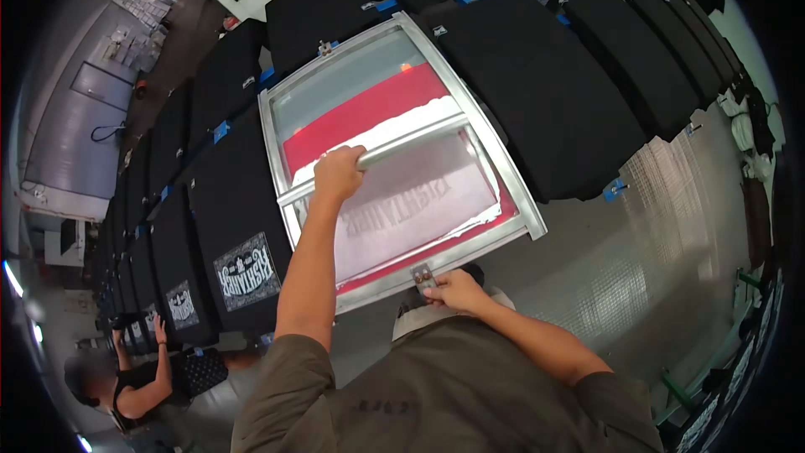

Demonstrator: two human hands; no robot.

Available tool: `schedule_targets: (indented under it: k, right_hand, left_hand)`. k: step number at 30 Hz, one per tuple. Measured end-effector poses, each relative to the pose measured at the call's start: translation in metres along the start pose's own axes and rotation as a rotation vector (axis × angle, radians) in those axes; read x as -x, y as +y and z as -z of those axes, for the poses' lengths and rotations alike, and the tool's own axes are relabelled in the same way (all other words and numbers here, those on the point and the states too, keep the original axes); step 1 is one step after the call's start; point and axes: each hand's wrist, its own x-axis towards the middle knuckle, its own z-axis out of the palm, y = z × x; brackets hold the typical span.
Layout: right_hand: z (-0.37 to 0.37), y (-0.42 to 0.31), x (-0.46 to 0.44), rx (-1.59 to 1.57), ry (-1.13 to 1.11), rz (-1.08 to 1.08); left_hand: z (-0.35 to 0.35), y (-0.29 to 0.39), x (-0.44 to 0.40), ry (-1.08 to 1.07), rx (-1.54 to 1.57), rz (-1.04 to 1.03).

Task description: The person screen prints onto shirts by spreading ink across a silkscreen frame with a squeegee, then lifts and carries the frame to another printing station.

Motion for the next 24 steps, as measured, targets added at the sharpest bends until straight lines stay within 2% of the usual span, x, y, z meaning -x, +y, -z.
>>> schedule_targets:
  k: [4, 6, 7, 9, 10, 11, 14, 17, 20, 24]
  right_hand:
    - [-0.002, 0.003, 0.001, -0.002, 0.007, -0.011]
    - [-0.003, 0.007, -0.001, -0.075, 0.022, 0.01]
    - [-0.002, 0.001, 0.001, -0.054, 0.022, -0.017]
    - [-0.001, -0.007, 0.005, 0.031, 0.053, 0.009]
    - [-0.002, -0.013, 0.009, -0.028, 0.078, 0.019]
    - [-0.001, -0.012, 0.009, -0.022, 0.078, 0.021]
    - [-0.005, -0.004, 0.011, -0.027, 0.037, 0.058]
    - [-0.005, 0.0, 0.015, 0.03, 0.048, 0.086]
    - [-0.003, -0.003, 0.022, 0.083, 0.056, 0.082]
    - [0.009, -0.03, 0.032, 0.643, 0.023, 0.074]
  left_hand:
    - [-0.016, 0.037, 0.084, 0.057, 0.025, -0.05]
    - [-0.032, 0.063, 0.14, 0.15, 0.06, -0.045]
    - [-0.028, 0.083, 0.166, 0.106, 0.035, -0.009]
    - [-0.031, 0.103, 0.199, 0.212, 0.103, -0.068]
    - [-0.028, 0.11, 0.204, 0.251, 0.126, -0.083]
    - [-0.024, 0.108, 0.201, 0.246, 0.12, -0.088]
    - [0.011, 0.084, 0.168, 0.01, 0.145, -0.009]
    - [0.03, 0.053, 0.114, -0.051, 0.152, 0.074]
    - [0.031, 0.019, 0.045, 0.065, 0.093, 0.054]
    - [0.036, -0.002, -0.02, -0.06, 0.086, 0.094]
